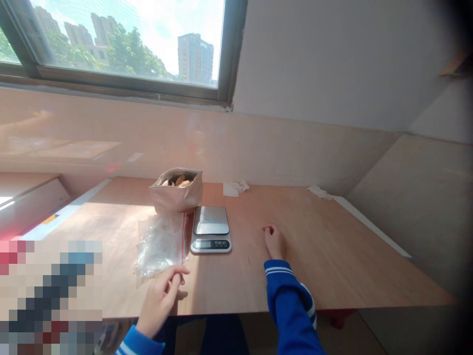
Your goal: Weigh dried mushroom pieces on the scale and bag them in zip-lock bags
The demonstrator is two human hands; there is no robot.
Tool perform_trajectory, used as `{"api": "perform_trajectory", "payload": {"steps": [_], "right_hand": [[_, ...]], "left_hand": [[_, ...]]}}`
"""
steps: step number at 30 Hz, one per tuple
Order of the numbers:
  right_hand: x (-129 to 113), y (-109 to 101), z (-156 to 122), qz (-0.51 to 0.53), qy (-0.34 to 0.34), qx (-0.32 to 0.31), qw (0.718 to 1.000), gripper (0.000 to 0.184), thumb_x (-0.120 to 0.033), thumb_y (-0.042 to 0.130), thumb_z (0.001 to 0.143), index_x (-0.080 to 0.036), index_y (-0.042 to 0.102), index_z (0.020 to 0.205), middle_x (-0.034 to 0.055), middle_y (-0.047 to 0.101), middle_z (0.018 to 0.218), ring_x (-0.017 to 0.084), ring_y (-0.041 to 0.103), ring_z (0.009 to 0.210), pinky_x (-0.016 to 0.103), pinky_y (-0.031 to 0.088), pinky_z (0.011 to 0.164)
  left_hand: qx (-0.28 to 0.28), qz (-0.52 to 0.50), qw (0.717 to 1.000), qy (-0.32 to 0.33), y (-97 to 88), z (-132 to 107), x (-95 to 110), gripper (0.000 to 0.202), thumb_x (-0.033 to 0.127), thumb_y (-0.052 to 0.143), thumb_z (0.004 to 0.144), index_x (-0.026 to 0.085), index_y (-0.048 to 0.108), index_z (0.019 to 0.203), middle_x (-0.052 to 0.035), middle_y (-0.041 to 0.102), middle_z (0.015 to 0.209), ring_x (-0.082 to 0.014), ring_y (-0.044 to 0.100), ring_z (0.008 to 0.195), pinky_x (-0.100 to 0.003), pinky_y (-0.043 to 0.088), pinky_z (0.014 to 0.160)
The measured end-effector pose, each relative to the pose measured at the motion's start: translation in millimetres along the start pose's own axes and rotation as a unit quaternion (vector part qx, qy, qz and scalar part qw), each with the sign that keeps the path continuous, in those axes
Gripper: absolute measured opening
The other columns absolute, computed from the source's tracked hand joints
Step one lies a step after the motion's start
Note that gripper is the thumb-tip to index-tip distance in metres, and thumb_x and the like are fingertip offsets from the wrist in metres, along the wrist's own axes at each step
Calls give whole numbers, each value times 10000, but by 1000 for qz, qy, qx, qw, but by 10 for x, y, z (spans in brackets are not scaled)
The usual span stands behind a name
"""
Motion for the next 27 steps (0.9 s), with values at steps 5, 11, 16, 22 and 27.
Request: {"api": "perform_trajectory", "payload": {"steps": [5,11,16,22,27], "right_hand": [[-18,-9,-1,-6,-2,2,1000,286,-246,399,871,-201,682,885,55,723,932,189,621,807,245,362,627],[-46,-19,-5,-19,4,3,1000,312,-245,385,870,-200,692,900,63,722,943,189,622,804,247,355,613],[-71,-16,-8,-45,12,7,999,339,-268,376,880,-194,705,912,84,719,930,186,614,770,256,324,585],[-60,8,12,-83,23,10,996,305,-261,402,898,-192,697,926,81,716,914,173,601,758,248,293,576],[-45,20,21,-105,36,13,994,302,-263,400,917,-189,690,952,80,709,931,166,596,778,242,298,589]], "left_hand": [[181,119,963,160,-381,260,833,316,346,372,925,212,611,1080,-95,609,1083,-223,576,1034,-357,471,893],[263,302,887,231,-798,1116,1459,443,326,460,900,215,459,1329,-111,473,1385,-268,391,1298,-445,238,1092],[209,339,878,264,-778,1685,1469,390,326,351,941,143,541,1229,-123,613,1214,-242,505,1157,-398,259,1054],[233,395,873,164,-920,2015,1504,470,364,235,957,122,621,1075,-163,658,1123,-277,563,1056,-460,290,982],[164,417,894,21,-1136,2317,1448,454,410,314,907,133,672,862,-177,698,940,-318,603,967,-491,337,923]]}}
Point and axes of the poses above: each hand's wrist, its own z-axis towards the middle knuckle, its own y-axis out of the palm, x = y × z, the point moved 8 cm from there along z, towards the middle knuckle
